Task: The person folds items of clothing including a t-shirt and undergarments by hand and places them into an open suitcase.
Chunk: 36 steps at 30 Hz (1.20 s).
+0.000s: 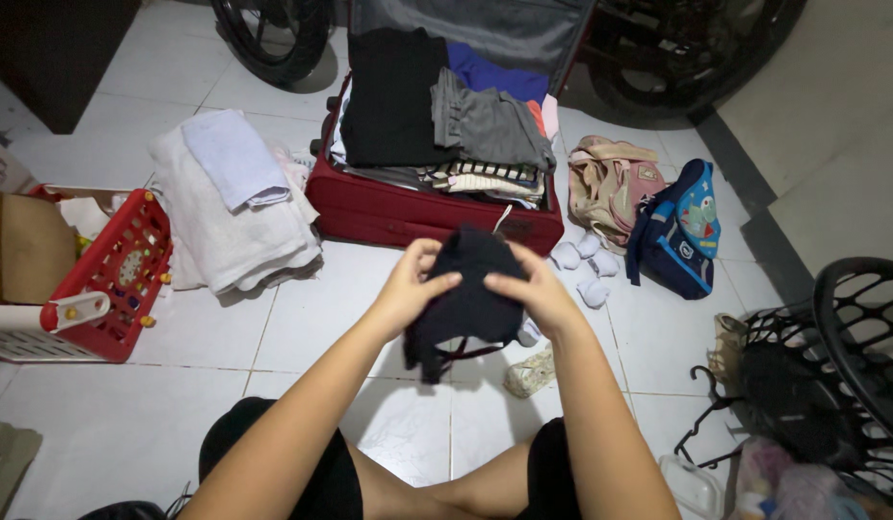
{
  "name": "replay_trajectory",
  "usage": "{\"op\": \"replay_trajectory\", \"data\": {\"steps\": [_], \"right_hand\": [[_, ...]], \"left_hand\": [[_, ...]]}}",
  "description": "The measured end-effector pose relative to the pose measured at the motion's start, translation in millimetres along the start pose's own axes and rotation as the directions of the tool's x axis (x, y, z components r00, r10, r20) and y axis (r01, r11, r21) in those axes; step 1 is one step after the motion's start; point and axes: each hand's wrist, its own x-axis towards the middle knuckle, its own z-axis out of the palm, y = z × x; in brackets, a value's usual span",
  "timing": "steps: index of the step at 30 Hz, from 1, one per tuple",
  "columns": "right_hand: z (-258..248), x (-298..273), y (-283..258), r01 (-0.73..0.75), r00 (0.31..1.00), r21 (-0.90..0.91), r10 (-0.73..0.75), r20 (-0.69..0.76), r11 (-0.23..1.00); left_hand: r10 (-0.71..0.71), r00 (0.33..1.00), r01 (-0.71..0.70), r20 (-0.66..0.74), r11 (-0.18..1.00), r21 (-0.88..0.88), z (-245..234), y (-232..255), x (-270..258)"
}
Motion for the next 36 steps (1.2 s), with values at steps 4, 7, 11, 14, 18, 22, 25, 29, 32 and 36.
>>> {"op": "replay_trajectory", "data": {"steps": [4,7,11,14,18,22,25,29,32,36], "right_hand": [[-6.5,-1.8,17.0,0.008,0.999,-0.061,-0.006,0.037,0.998],[-10.2,1.6,28.9,0.006,0.999,0.103,-0.011,0.043,0.995],[-1.8,5.3,33.1,0.080,0.997,0.209,-0.074,-0.034,0.975],[10.9,3.5,29.3,0.136,0.973,0.131,-0.107,-0.206,0.982],[10.5,3.6,29.9,0.182,0.970,0.105,-0.161,-0.183,0.978],[-0.3,-0.1,34.2,0.119,0.988,0.151,-0.101,-0.121,0.981],[-4.6,-1.6,33.2,0.061,0.994,0.153,-0.045,-0.100,0.986],[-6.9,-3.3,31.7,-0.095,0.995,0.162,0.096,0.000,0.982],[-5.3,-5.0,29.5,-0.140,0.990,0.311,0.127,0.063,0.940],[-14.1,-1.2,21.4,-0.132,0.990,0.391,0.104,0.093,0.911]], "left_hand": [[-0.068,0.998,0.065,-0.020,0.990,-0.129,-5.1,1.7,-1.2],[-0.132,0.991,0.131,0.010,0.967,-0.219,-6.4,-7.3,0.0],[-0.108,0.994,0.112,0.032,0.947,-0.301,-0.4,-8.8,0.4],[-0.024,0.992,-0.001,-0.120,0.979,-0.204,12.2,-5.0,-5.4],[0.094,0.991,-0.106,-0.100,0.987,-0.124,15.4,-2.4,-7.9],[0.247,0.953,-0.232,-0.176,0.967,0.101,20.1,0.5,-11.5],[0.287,0.929,-0.243,-0.234,0.949,0.201,23.7,7.0,-15.5],[0.231,0.945,-0.175,-0.232,0.955,0.239,24.9,5.1,-15.7],[0.174,0.958,-0.122,-0.226,0.966,0.230,19.0,-5.4,-8.7],[0.051,0.997,-0.055,-0.064,0.997,-0.061,1.5,-11.8,2.4]]}}
